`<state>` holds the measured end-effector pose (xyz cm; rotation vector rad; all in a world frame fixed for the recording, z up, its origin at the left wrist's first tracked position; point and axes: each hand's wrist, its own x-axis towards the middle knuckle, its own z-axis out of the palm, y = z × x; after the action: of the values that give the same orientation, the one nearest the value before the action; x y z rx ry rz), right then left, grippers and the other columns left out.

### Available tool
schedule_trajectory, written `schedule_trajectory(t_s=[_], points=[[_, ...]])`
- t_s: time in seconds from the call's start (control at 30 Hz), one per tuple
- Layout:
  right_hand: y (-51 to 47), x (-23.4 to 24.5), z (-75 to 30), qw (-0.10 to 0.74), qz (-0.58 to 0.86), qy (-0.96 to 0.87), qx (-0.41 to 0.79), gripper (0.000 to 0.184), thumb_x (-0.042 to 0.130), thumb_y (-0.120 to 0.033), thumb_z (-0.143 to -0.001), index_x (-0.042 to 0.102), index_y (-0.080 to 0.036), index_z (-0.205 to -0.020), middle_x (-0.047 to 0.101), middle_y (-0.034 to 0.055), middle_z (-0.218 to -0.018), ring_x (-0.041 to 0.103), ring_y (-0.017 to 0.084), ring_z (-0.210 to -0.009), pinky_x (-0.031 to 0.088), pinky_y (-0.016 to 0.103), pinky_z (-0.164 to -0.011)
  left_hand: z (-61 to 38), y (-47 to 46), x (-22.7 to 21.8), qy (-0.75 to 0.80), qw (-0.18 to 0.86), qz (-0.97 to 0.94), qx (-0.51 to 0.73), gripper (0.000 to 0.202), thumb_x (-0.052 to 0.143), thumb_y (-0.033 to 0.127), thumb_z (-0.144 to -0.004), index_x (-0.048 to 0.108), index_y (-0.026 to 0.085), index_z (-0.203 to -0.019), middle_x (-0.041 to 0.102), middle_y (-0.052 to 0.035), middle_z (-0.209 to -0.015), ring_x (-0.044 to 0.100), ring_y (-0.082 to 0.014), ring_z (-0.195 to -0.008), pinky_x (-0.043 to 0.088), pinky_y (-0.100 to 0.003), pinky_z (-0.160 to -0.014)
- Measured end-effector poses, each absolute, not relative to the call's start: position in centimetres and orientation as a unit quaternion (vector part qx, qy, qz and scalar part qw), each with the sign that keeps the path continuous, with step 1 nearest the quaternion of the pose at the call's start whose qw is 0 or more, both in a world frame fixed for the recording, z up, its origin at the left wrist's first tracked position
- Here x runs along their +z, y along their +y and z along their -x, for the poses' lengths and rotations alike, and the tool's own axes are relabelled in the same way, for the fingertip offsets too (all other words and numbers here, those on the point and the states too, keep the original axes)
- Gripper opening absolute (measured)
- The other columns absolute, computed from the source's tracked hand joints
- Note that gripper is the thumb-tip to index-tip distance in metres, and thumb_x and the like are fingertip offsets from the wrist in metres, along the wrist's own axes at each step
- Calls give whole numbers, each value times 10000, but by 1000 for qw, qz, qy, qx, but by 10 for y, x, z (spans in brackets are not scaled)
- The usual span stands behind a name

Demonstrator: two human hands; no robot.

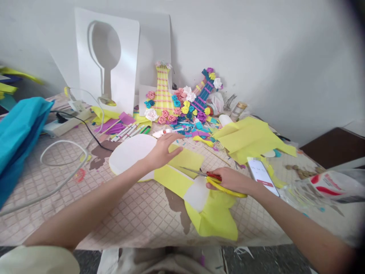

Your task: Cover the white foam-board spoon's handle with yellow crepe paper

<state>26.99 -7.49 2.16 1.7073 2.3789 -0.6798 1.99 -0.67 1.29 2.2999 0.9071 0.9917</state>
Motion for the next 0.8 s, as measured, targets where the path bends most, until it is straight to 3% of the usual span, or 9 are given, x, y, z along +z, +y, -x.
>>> schedule_trajectory(t_s=[0.13,0.27,0.4,0.5,0.6,0.8], points=[[-68,17,-274,62,-552,795,-244,445,454,-606,-728,616,-192,-713,660,48,-697,586,193,-623,364,254,-537,-2,-79,1,446,496,-561,491,132,531,242,-780,536,228,-911,576,-22,-1009,520,-167,-996,372,-330,-917],[-63,8,-277,54,-540,799,-259,433,466,-594,-722,604,-185,-699,641,39,-673,561,180,-594,363,254,-535,-4,-133,-18,454,737,-180,468,223,586,106,-653,577,162,-869,605,-89,-1015,536,-203,-1030,403,-336,-923],[-63,6,-276,47,-529,802,-275,433,471,-600,-717,583,-183,-684,625,28,-664,543,171,-586,361,255,-542,-15,-131,-13,461,752,-50,468,95,514,83,-713,585,124,-761,612,-145,-1017,577,-191,-972,458,-288,-851],[-66,8,-276,36,-525,801,-284,432,464,-597,-725,570,-180,-681,609,24,-657,528,165,-577,352,252,-528,-21,-120,-6,486,747,-45,452,68,513,124,-749,567,144,-712,621,-84,-834,605,-140,-735,494,-244,-645],[-73,9,-278,19,-523,800,-294,414,454,-571,-744,552,-176,-669,591,20,-650,513,159,-578,348,248,-524,-27,-116,-7,479,749,-75,451,49,584,165,-730,575,148,-775,602,-39,-732,564,-107,-598,447,-208,-506],[-98,1,-280,-4,-508,796,-329,393,433,-538,-766,517,-172,-651,549,6,-614,477,139,-546,329,230,-480,-32,-140,-11,433,697,-174,544,237,528,106,-731,549,203,-946,621,-43,-1044,588,-159,-888,492,-267,-715]])
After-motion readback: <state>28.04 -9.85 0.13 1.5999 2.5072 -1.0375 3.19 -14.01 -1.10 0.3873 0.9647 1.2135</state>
